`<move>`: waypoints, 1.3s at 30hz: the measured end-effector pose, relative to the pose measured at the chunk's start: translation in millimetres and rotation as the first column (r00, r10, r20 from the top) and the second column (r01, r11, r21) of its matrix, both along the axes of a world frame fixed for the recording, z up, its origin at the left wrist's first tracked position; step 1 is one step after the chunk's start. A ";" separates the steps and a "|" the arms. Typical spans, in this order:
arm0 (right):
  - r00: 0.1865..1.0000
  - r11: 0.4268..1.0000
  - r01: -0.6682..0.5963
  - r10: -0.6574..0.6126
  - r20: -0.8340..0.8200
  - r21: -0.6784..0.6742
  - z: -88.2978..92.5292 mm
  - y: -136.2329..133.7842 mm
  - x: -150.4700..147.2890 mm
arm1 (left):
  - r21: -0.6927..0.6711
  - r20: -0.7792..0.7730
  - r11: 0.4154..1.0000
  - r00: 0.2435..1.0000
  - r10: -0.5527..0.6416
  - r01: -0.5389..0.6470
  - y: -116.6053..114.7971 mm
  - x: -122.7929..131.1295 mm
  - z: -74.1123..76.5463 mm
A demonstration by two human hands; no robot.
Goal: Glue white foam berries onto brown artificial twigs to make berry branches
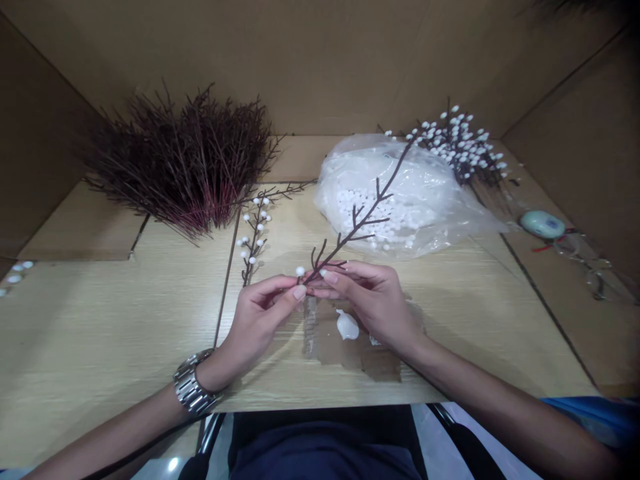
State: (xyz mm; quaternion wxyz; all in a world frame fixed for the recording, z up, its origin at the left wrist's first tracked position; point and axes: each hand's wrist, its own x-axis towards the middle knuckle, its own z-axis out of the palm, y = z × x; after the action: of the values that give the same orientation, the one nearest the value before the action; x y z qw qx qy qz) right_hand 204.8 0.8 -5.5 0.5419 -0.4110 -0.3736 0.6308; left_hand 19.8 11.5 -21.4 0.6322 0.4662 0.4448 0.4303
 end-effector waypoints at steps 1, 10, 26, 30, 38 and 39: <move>1.000 1.000 -0.002 0.002 -0.003 0.003 0.2 0.1 -0.2 | 0.000 0.002 1.000 1.000 0.000 0.000 0.1 0.1 0.3; 1.000 1.000 -0.023 0.023 0.010 -0.018 0.0 1.1 2.0 | 0.011 0.024 1.000 1.000 -0.005 0.004 1.6 2.7 3.3; 0.770 0.924 0.091 -0.302 0.562 0.372 5.1 16.8 27.5 | -0.116 0.030 0.993 0.999 0.039 -0.035 4.7 1.8 7.5; 0.598 0.887 0.056 -0.397 0.696 0.458 9.2 35.1 62.0 | -0.102 0.041 0.994 0.998 0.037 -0.032 4.6 2.3 7.0; 0.129 0.963 -0.060 -0.253 0.959 0.262 -1.2 64.8 100.4 | -0.087 0.014 0.996 1.000 0.007 -0.006 2.7 0.9 3.7; 0.088 0.972 -0.067 -0.221 0.971 0.227 -2.6 68.0 100.4 | -0.082 0.005 0.997 1.000 -0.003 0.003 2.5 0.7 3.3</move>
State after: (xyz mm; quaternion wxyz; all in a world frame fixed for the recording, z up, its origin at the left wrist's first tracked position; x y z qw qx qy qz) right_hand 305.2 68.8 -8.1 0.2212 -0.6864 -0.6832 0.1151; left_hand 20.5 14.0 -18.1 0.6526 0.4392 0.4599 0.4119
